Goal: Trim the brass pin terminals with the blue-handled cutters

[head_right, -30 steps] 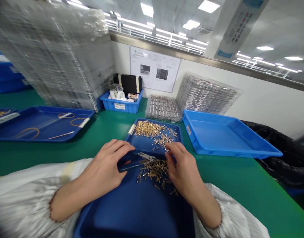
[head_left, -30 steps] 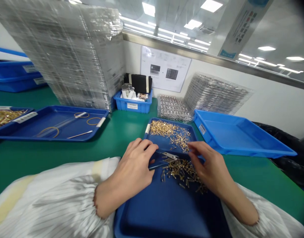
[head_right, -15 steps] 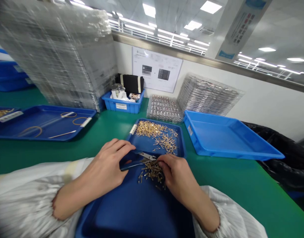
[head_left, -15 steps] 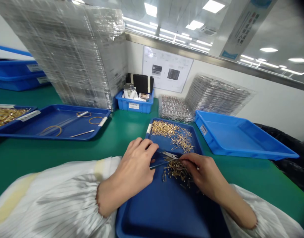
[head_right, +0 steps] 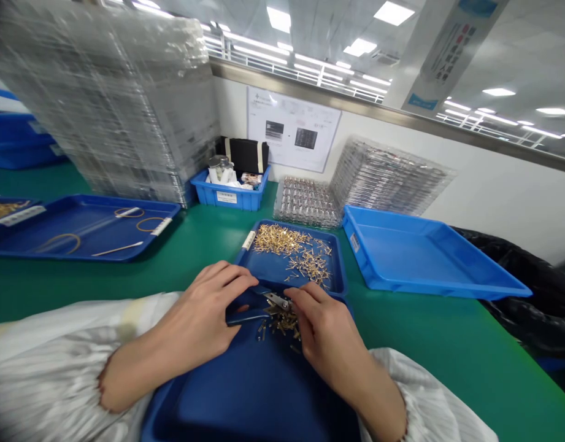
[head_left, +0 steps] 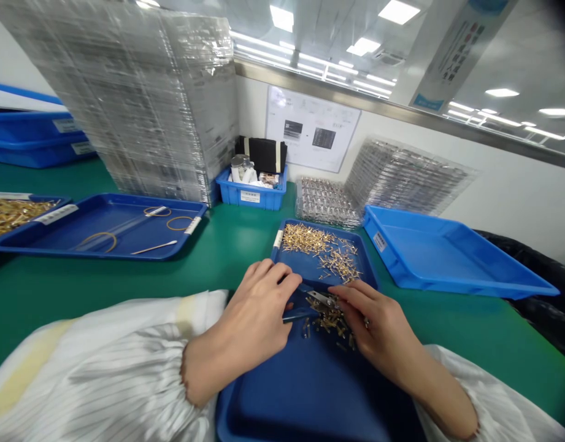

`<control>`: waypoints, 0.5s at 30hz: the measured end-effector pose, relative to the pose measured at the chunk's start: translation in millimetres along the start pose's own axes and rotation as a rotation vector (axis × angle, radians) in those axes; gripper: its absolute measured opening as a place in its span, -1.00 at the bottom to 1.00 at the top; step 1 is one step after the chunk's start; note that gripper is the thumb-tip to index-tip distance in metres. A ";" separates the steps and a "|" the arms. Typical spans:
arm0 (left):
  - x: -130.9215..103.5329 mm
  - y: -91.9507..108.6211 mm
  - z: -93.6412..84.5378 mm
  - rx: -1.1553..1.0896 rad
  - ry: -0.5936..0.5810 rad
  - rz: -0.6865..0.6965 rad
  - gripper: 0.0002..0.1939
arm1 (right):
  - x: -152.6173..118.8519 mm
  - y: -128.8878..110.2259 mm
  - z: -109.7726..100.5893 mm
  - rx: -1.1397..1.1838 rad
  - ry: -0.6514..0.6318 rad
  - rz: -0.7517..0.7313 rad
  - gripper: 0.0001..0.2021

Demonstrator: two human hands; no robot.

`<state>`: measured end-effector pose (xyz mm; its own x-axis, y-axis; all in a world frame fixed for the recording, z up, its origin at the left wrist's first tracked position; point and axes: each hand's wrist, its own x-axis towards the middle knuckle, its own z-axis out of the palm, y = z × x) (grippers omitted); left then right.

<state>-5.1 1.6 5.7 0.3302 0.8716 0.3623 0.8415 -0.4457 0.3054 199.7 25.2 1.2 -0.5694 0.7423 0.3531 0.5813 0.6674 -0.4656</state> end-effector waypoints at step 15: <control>-0.4 -0.7 0.2 0.003 0.034 0.033 -0.72 | 5.8 -2.6 -8.9 0.069 0.001 0.083 -0.86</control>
<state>-5.8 1.6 5.2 0.3432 0.8488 0.4022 0.8315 -0.4738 0.2902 200.0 28.3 11.6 -0.5202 0.7949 0.3123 0.5847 0.5980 -0.5482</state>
